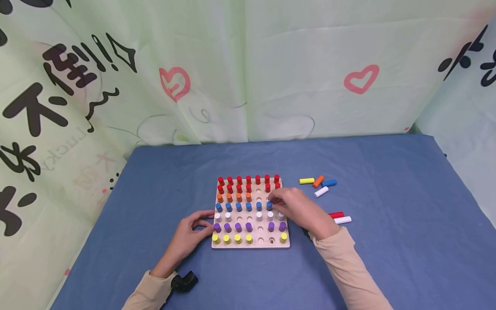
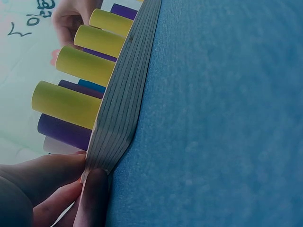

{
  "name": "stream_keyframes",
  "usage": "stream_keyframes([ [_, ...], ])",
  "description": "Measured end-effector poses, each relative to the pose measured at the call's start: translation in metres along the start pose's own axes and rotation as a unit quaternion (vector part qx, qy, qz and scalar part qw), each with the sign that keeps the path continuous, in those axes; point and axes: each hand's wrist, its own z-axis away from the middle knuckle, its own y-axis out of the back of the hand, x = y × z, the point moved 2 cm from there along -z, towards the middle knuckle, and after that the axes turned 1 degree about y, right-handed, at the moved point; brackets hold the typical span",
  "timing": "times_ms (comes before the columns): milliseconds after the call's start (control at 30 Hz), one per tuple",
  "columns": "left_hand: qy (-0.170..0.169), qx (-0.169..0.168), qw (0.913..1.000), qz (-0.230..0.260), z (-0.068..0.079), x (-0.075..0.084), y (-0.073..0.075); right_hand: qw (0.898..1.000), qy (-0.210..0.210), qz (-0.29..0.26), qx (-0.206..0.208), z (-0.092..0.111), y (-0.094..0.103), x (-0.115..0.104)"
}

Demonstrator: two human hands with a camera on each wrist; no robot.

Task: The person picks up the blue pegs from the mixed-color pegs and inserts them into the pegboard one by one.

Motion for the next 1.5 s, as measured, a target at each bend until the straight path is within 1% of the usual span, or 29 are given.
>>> stream_keyframes([
  [200, -0.003, 0.000, 1.0000, 0.003, 0.000, 0.001, 0.001, 0.999, 0.011, 0.016, 0.026, 0.005, 0.008, 0.004],
  [433, -0.001, 0.001, 1.0000, 0.002, 0.000, 0.001, 0.001, 0.999, -0.003, 0.035, 0.040, 0.012, 0.019, 0.012],
  [600, 0.000, 0.002, 1.0000, 0.001, 0.000, 0.001, 0.002, 0.998, -0.008, 0.038, 0.050, 0.016, 0.025, 0.019],
  [733, -0.001, 0.001, 1.0000, 0.004, 0.000, 0.002, 0.002, 0.997, -0.003, 0.043, 0.059, 0.018, 0.028, 0.025],
  [900, -0.004, -0.001, 1.0000, 0.004, 0.000, 0.002, 0.001, 0.995, 0.004, 0.067, 0.074, 0.021, 0.033, 0.033],
  [1033, -0.007, 0.000, 1.0000, 0.000, 0.001, 0.003, 0.001, 0.994, -0.005, 0.081, 0.077, 0.024, 0.036, 0.038],
  [1200, -0.006, -0.001, 1.0000, 0.001, 0.001, 0.003, 0.001, 0.994, -0.026, 0.078, 0.071, 0.027, 0.039, 0.044],
  [1500, -0.006, 0.000, 1.0000, -0.001, 0.001, 0.003, 0.000, 0.992, -0.037, 0.096, 0.073, 0.032, 0.043, 0.059],
])
